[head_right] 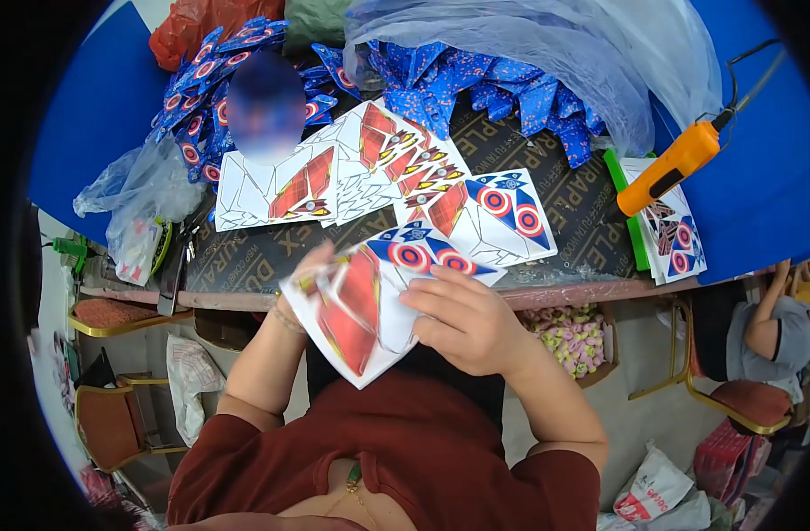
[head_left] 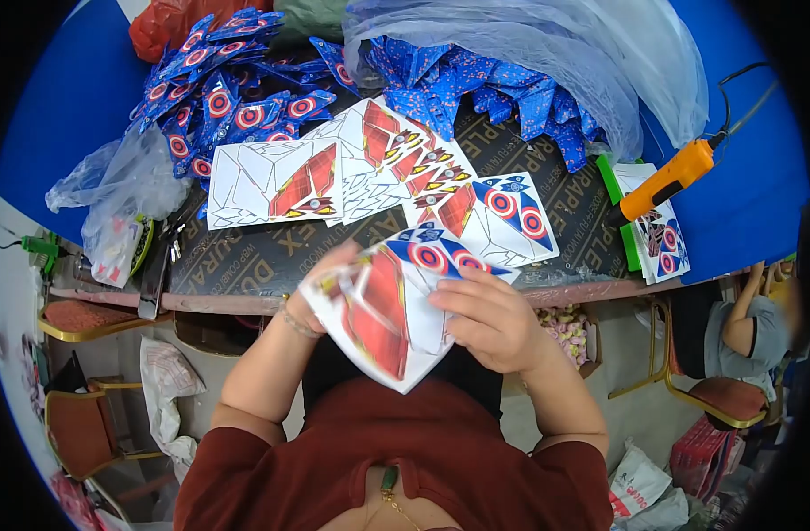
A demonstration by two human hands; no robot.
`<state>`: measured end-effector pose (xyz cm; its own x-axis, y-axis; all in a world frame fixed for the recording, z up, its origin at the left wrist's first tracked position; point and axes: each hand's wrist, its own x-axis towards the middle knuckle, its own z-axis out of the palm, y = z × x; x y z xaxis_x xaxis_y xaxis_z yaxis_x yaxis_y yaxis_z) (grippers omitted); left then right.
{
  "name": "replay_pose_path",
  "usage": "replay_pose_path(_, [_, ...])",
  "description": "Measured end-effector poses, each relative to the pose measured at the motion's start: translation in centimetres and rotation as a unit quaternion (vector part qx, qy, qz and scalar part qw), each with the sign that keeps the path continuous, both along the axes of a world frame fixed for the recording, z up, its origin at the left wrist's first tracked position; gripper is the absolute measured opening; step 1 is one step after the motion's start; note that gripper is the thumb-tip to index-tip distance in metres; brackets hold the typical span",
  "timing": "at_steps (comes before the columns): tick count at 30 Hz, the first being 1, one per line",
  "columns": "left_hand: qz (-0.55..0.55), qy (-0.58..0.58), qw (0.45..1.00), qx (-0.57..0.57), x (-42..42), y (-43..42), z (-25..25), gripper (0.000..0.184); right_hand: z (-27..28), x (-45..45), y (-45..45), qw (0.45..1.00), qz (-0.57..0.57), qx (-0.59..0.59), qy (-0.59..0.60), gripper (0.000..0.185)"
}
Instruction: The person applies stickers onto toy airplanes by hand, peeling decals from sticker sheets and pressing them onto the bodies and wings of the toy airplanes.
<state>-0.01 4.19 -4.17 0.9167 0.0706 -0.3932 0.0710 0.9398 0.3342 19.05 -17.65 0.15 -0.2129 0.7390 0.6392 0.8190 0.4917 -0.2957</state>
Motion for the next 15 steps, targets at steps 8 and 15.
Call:
replay_pose_path(8, [-0.036, -0.007, 0.905, 0.424, -0.1, -3.6, 3.2, 0.022, 0.7, -0.4, 1.6, 0.986, -0.142, -0.059, 0.06, 0.051])
replay_pose_path(15, [0.057, -0.06, 0.597, 0.798, -0.2, -5.1, 3.5, 0.013, -0.4, -2.9, 3.6, 0.983, -0.142, -0.021, 0.111, 0.026])
